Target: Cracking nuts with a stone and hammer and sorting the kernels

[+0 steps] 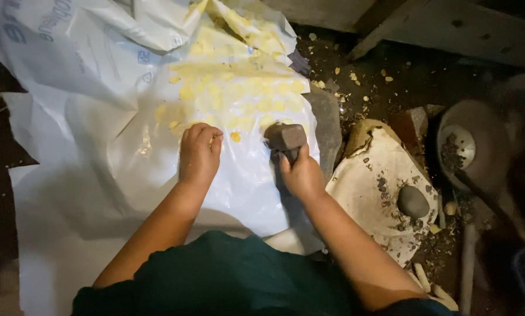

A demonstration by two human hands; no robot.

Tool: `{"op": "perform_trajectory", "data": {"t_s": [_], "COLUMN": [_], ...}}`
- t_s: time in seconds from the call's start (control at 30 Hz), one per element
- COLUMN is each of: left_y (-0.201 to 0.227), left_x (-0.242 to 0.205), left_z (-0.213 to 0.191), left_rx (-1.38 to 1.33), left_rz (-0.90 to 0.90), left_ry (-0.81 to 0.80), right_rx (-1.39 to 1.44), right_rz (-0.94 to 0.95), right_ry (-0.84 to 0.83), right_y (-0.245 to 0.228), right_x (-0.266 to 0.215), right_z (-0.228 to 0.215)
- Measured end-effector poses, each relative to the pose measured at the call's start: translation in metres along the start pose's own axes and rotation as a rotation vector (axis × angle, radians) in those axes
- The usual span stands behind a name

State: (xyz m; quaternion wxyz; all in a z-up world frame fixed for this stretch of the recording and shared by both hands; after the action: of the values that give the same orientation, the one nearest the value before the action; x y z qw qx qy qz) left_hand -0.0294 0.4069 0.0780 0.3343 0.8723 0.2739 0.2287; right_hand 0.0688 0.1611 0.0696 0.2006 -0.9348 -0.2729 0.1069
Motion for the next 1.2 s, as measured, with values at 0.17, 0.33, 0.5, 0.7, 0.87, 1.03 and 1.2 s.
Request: {"op": "perform_trajectory", "data": {"t_s": [0.17,0.33,0.5,0.7,0.87,1.03,1.2], "left_y": [0.001,0.011,-0.042,-0.027,-0.027,0.034,0.046], "left_x": [0.000,0.005,0.014,0.015,0.024,0.021,-0.004], "left_z": [0.004,-0.013,-0.024,-0.003,0.013,0.021,0.081], "left_rx": [0.107,0.085,-0.201,0.013,0.186,0.274,0.194], "left_rz": [0.079,0.093,-0.389,-0.093,-0.069,0.078,0.271], "left_ry": [-0.001,0.014,-0.057,-0.141,-0.133,-0.045,-0.079], "right_rx": [0.118,0.206,0.031,0.040,0.070,0.171,0.296], "right_rz": [0.021,0.033,0.075,0.081,0.060,0.000,-0.207], "right_ry": [-0.111,0.021,-0.030,-0.033,-0.024,-0.054,0.403], "right_y": [0.012,-0.011,0.030,0.025,0.028,0.004,-0.063], "right_x": [0.019,0.006,0.002,0.001,0.004,0.017,-0.006], "right_z": [-0.020,-0.046,0.015,0.011,0.012,-0.028,-0.121]}}
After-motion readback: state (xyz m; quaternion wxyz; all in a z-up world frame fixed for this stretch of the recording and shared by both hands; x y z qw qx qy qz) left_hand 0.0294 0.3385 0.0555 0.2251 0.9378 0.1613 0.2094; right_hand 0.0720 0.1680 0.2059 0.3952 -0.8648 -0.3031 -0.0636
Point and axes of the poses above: each hand's wrist, its own x-axis towards the middle knuckle, its own z-axis out of the palm, y = z × x, the point moved 9 cm from there along x, towards the middle knuckle, and after that the axes turned 15 degrees about -z, right-handed, at the moved point
